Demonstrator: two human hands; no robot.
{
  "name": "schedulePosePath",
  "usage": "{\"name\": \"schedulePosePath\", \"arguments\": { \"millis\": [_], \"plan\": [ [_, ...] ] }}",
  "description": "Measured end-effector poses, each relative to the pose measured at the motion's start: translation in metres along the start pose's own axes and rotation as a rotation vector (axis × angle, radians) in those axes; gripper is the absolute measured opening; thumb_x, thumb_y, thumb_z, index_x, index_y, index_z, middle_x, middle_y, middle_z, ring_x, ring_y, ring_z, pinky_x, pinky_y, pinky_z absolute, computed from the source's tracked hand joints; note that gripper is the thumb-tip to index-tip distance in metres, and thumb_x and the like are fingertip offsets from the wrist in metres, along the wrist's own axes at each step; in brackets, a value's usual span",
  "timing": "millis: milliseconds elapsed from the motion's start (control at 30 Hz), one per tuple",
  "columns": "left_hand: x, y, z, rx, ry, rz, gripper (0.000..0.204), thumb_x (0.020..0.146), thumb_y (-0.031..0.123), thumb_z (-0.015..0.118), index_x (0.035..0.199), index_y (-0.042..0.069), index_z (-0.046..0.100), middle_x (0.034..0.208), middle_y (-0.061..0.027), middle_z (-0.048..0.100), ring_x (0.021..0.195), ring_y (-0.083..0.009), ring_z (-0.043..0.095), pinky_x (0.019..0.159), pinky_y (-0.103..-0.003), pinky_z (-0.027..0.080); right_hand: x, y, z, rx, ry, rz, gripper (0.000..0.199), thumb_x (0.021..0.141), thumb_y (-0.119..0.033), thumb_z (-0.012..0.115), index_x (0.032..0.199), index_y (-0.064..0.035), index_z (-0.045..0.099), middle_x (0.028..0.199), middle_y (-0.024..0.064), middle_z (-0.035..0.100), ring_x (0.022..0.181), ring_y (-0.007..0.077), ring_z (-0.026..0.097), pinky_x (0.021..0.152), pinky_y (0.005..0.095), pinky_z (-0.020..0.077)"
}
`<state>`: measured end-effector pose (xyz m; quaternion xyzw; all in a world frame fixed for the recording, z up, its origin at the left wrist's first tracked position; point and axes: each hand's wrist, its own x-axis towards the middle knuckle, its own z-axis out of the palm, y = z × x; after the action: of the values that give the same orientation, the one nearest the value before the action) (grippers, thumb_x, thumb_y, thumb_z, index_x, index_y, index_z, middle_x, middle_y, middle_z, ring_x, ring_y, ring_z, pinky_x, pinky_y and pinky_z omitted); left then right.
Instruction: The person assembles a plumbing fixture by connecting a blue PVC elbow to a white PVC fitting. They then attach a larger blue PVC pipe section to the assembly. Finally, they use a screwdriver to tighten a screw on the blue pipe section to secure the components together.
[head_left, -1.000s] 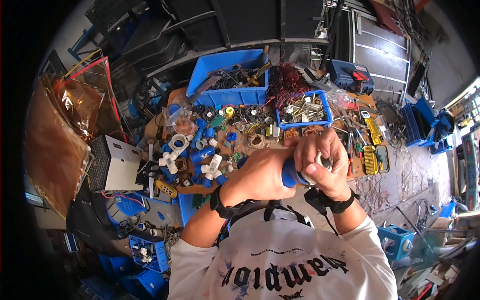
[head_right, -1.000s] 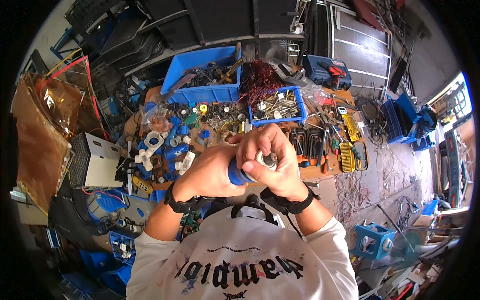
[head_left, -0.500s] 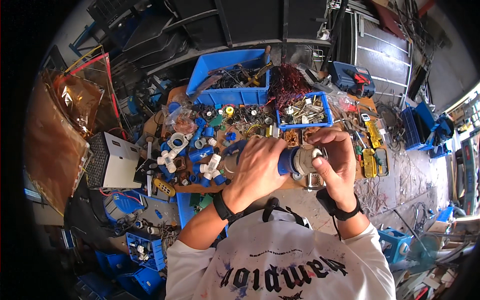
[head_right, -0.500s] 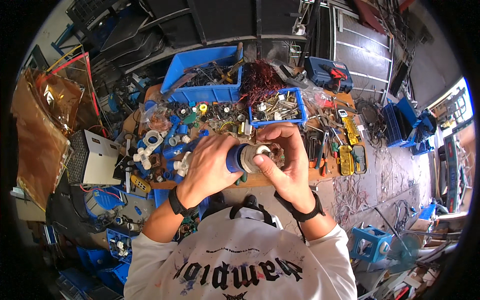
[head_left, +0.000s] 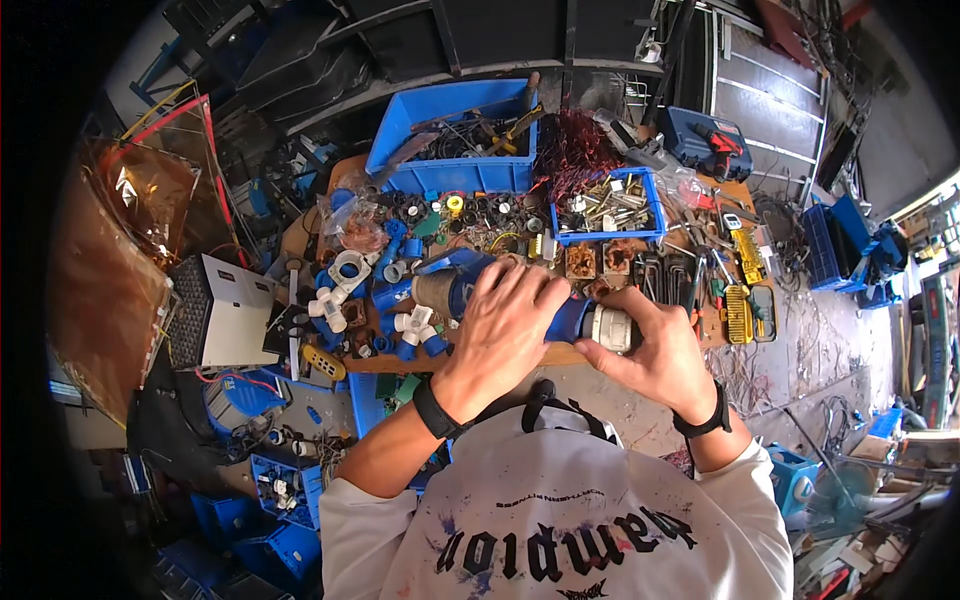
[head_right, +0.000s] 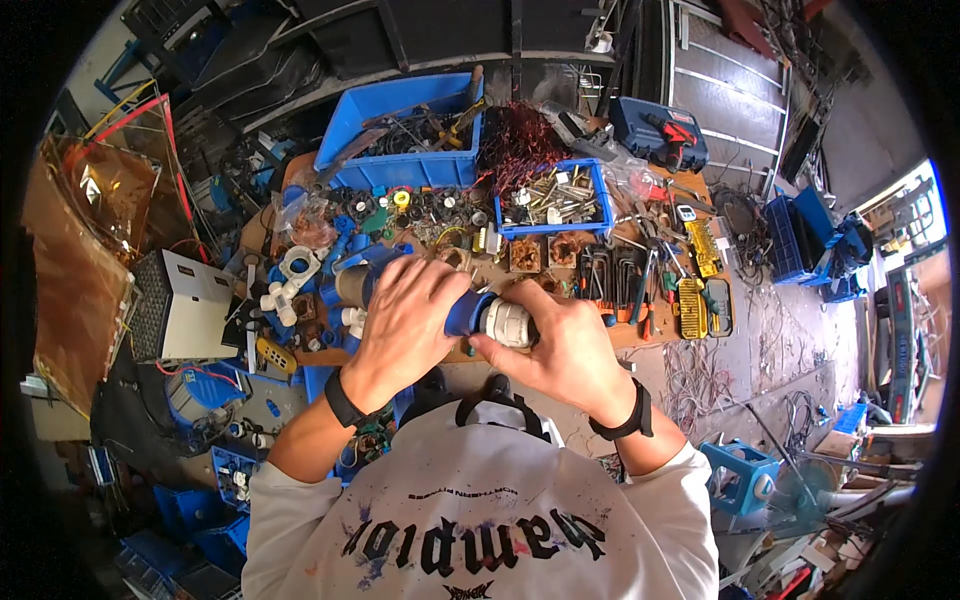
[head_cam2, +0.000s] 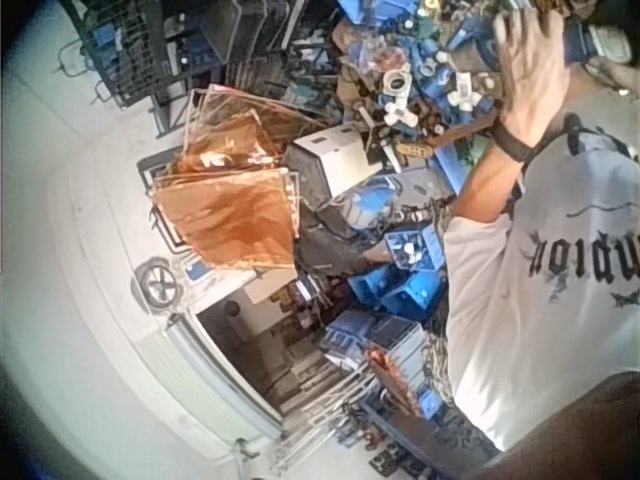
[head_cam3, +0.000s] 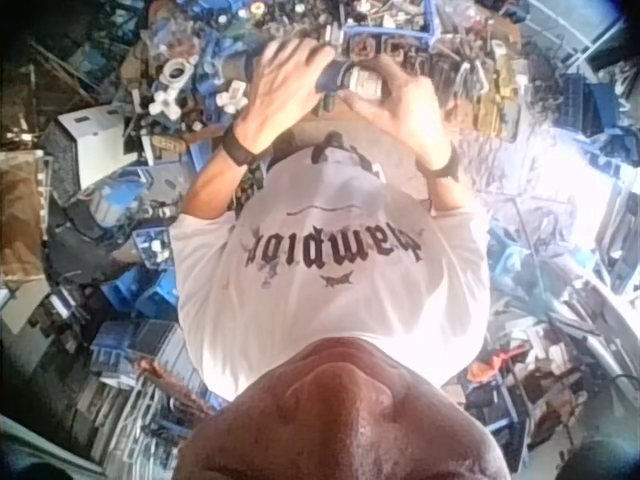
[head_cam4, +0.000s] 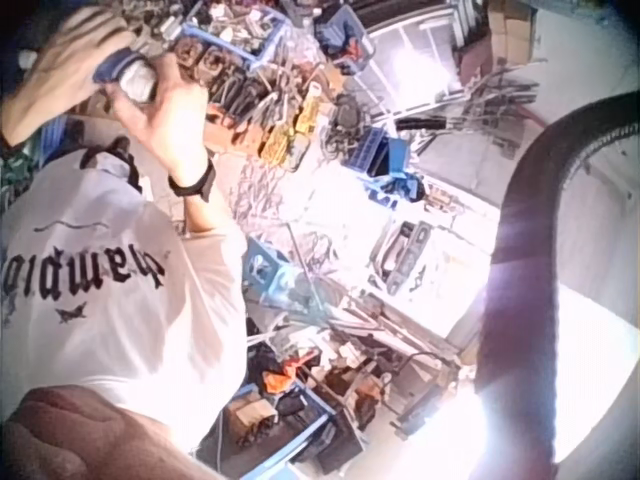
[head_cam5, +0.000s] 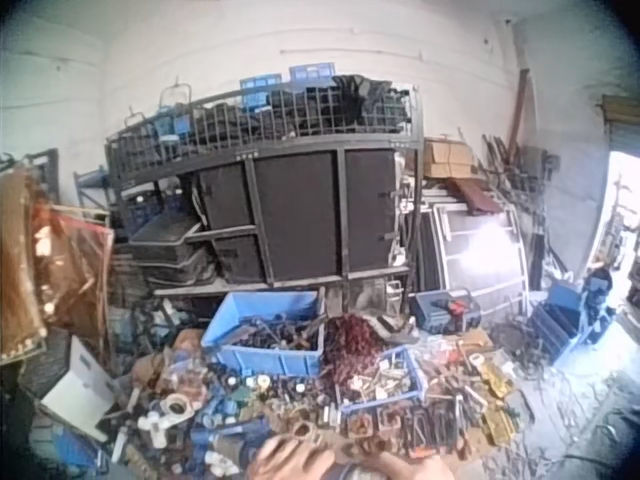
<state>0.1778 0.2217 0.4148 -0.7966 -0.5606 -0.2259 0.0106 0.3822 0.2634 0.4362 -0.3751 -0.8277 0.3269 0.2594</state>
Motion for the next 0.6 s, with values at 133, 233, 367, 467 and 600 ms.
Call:
{"name": "schedulePosePath", "arguments": {
  "millis": [133,233,367,467,600],
  "plan": [
    [0.001,0.001,-0.004,-0.006,0.057,0.026,0.050,0.061,0.008,0.078,0.108,0.009,0.058,0.102,-0.0078,0.059,0.099,-0.0289,0.057,0.097,-0.044,0.039,-0.006,0.005,0.005,0.147,0.048,0.041,0.045,0.076,-0.027,0.079,0.102,0.0035,0.058,0.070,0.0159,0.067,0.062,0.0235,0.069,0.056,0.0337,0.0530],
    [0.001,0.001,-0.006,-0.018,0.092,0.029,0.050,0.060,0.007,0.076,0.107,0.009,0.059,0.100,-0.0071,0.060,0.097,-0.0278,0.058,0.096,-0.044,0.039,-0.005,0.003,0.008,0.212,0.093,0.048,0.043,0.077,-0.027,0.078,0.100,0.0036,0.057,0.072,0.0140,0.066,0.062,0.0185,0.066,0.057,0.0319,0.0517],
    [0.002,0.003,-0.010,0.000,0.138,0.055,0.047,0.061,0.007,0.074,0.106,0.010,0.060,0.099,-0.0063,0.060,0.094,-0.0266,0.058,0.095,-0.043,0.039,-0.008,0.007,0.012,0.381,0.078,0.145,0.039,0.081,-0.025,0.074,0.100,0.0036,0.055,0.075,0.0121,0.066,0.064,0.0140,0.061,0.060,0.0295,0.0496],
    [0.001,0.003,-0.008,0.005,0.182,0.056,0.045,0.061,0.008,0.073,0.105,0.010,0.060,0.098,-0.0055,0.060,0.091,-0.0258,0.059,0.095,-0.043,0.039,-0.012,0.005,0.013,0.531,0.040,0.247,0.037,0.083,-0.023,0.071,0.102,0.0033,0.053,0.076,0.0109,0.065,0.067,0.0120,0.060,0.061,0.0281,0.0480],
    [0.001,0.006,-0.015,0.029,0.117,0.076,0.038,0.070,0.007,0.068,0.107,0.009,0.060,0.100,-0.0065,0.059,0.096,-0.0253,0.058,0.095,-0.042,0.040,-0.014,-0.002,0.009,0.644,0.007,0.322,0.037,0.085,-0.022,0.068,0.105,0.0029,0.050,0.077,0.0089,0.064,0.069,0.0102,0.059,0.062,0.0265,0.0470]
  ]
}}
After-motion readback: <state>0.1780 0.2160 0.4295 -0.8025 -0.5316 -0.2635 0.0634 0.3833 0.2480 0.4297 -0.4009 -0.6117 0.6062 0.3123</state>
